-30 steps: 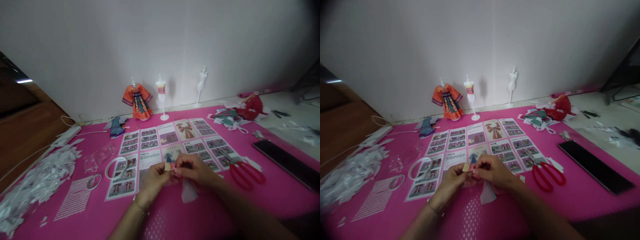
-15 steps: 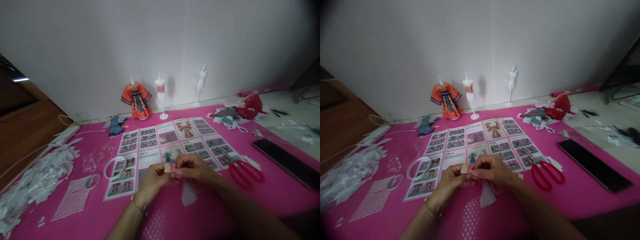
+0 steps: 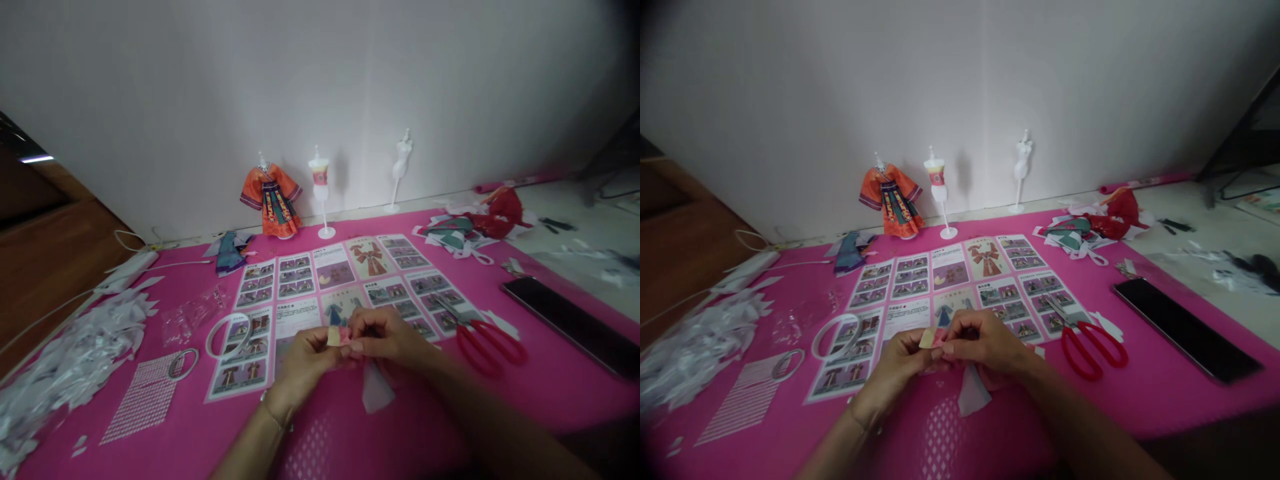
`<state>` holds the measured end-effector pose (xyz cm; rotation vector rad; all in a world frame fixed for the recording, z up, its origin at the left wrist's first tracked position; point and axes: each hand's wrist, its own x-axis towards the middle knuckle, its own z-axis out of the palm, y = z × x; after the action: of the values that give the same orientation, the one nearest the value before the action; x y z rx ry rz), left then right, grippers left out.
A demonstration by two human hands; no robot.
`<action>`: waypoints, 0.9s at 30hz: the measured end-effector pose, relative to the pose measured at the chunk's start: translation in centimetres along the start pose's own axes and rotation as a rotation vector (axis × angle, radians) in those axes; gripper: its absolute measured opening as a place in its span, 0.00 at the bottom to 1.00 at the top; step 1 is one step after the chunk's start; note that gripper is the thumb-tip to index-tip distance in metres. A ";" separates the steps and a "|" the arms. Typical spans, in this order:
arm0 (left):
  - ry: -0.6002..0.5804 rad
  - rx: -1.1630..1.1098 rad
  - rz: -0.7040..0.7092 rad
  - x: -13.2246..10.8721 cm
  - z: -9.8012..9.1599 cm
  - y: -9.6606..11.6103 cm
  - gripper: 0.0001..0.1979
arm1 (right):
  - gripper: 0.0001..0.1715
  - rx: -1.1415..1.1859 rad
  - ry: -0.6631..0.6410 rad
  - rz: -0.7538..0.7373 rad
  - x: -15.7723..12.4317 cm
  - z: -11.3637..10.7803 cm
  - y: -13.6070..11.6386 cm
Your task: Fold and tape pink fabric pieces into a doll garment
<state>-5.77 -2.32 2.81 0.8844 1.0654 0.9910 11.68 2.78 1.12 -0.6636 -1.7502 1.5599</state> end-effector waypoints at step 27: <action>-0.051 -0.050 0.028 -0.1 -0.1 -0.2 0.10 | 0.08 0.049 -0.004 -0.003 0.0 0.0 0.2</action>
<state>-5.86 -2.45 2.61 0.8815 0.9835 1.0087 11.64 2.76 0.94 -0.6338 -1.7098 1.5977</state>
